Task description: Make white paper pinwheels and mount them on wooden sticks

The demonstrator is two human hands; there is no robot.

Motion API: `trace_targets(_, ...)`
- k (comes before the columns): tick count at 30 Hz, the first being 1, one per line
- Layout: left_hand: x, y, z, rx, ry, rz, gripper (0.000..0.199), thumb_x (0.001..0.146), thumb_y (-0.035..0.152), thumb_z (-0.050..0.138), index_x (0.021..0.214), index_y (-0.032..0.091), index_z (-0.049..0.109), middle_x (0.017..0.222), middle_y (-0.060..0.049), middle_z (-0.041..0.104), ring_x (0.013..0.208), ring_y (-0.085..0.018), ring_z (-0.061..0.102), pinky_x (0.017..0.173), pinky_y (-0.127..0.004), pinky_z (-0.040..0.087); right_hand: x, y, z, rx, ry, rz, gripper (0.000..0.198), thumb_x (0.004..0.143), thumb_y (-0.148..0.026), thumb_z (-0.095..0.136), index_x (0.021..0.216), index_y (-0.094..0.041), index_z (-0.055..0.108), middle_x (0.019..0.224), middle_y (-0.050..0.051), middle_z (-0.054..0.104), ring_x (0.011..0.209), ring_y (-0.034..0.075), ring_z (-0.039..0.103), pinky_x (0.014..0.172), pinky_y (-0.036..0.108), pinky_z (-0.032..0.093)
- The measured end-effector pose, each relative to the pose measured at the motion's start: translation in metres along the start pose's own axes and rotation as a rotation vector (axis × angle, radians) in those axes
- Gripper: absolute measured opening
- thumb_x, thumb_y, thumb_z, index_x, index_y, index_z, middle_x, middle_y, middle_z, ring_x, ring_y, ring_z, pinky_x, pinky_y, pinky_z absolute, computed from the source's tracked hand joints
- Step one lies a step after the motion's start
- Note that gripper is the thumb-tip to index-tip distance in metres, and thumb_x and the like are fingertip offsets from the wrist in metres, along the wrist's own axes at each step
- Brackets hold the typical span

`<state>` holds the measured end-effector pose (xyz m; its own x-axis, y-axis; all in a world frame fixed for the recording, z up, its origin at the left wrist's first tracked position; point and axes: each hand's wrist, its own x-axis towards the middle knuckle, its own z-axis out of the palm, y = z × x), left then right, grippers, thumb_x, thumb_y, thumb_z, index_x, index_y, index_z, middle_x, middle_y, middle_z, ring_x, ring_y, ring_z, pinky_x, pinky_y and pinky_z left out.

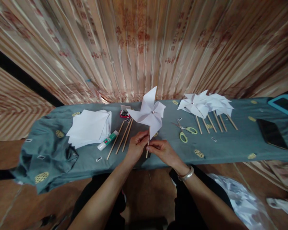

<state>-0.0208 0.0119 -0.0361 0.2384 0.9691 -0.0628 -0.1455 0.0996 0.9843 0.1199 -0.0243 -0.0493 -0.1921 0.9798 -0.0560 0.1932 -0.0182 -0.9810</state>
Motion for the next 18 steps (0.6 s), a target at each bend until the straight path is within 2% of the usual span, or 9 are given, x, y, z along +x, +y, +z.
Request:
trace_targets(5, -0.001, -0.001, -0.002, 0.036, -0.023, 0.014, 0.021, 0.071, 0.026, 0.068, 0.088, 0.018, 0.077, 0.089, -0.006, 0.073, 0.086, -0.020, 0.063, 0.083, -0.032, 0.047, 0.002, -0.002, -0.004, -0.043, 0.029, -0.012, 0.022, 0.079, -0.037, 0.064, 0.085, -0.018, 0.073, 0.080, 0.003, 0.073, 0.075, 0.018, 0.065, 0.072, 0.030, 0.051)
trace_targets(8, -0.001, 0.001, -0.005, 0.045, -0.044, 0.009, 0.021, 0.071, 0.027, 0.068, 0.088, 0.018, 0.077, 0.092, -0.006, 0.074, 0.091, -0.022, 0.064, 0.087, -0.033, 0.047, 0.001, -0.004, -0.024, -0.031, 0.019, -0.005, 0.025, 0.075, -0.039, 0.069, 0.090, -0.019, 0.073, 0.088, 0.005, 0.075, 0.078, 0.019, 0.067, 0.075, 0.032, 0.053)
trace_targets(10, -0.001, 0.002, -0.007, 0.057, -0.053, -0.003, 0.022, 0.071, 0.028, 0.068, 0.088, 0.018, 0.078, 0.092, -0.006, 0.075, 0.092, -0.022, 0.064, 0.088, -0.033, 0.047, 0.001, -0.004, -0.045, -0.075, 0.065, 0.009, 0.023, 0.073, -0.040, 0.071, 0.083, -0.019, 0.074, 0.082, 0.005, 0.075, 0.073, 0.019, 0.067, 0.071, 0.032, 0.054)
trace_targets(11, -0.001, 0.003, -0.008, 0.065, -0.058, -0.013, 0.022, 0.070, 0.028, 0.069, 0.088, 0.018, 0.078, 0.092, -0.006, 0.075, 0.092, -0.022, 0.064, 0.087, -0.033, 0.047, 0.001, -0.004, -0.055, -0.081, 0.142, 0.009, 0.024, 0.074, -0.041, 0.071, 0.081, -0.019, 0.073, 0.079, 0.005, 0.075, 0.071, 0.019, 0.066, 0.070, 0.033, 0.054)
trace_targets(13, -0.002, 0.003, -0.009, 0.081, -0.076, -0.036, 0.023, 0.069, 0.028, 0.069, 0.088, 0.017, 0.078, 0.091, -0.006, 0.075, 0.089, -0.022, 0.064, 0.085, -0.033, 0.047, 0.001, -0.002, -0.074, -0.046, 0.406, -0.033, 0.027, 0.075, -0.045, 0.070, 0.085, -0.020, 0.072, 0.080, 0.005, 0.075, 0.073, 0.019, 0.067, 0.074, 0.036, 0.055)
trace_targets(15, -0.004, 0.003, -0.009, 0.102, -0.103, -0.054, 0.024, 0.069, 0.028, 0.070, 0.088, 0.017, 0.078, 0.090, -0.006, 0.075, 0.088, -0.022, 0.064, 0.084, -0.033, 0.047, 0.003, -0.001, -0.086, -0.014, 0.585, -0.127, 0.034, 0.075, -0.044, 0.071, 0.100, -0.022, 0.069, 0.098, 0.007, 0.074, 0.090, 0.021, 0.068, 0.087, 0.040, 0.053)
trace_targets(18, -0.006, 0.002, -0.006, 0.124, -0.148, -0.081, 0.024, 0.069, 0.029, 0.072, 0.089, 0.017, 0.078, 0.090, -0.006, 0.075, 0.088, -0.022, 0.064, 0.086, -0.034, 0.046, 0.006, -0.002, -0.091, -0.004, 0.640, -0.241, 0.049, 0.076, -0.044, 0.072, 0.120, -0.027, 0.061, 0.126, 0.008, 0.065, 0.117, 0.023, 0.060, 0.103, 0.045, 0.045)
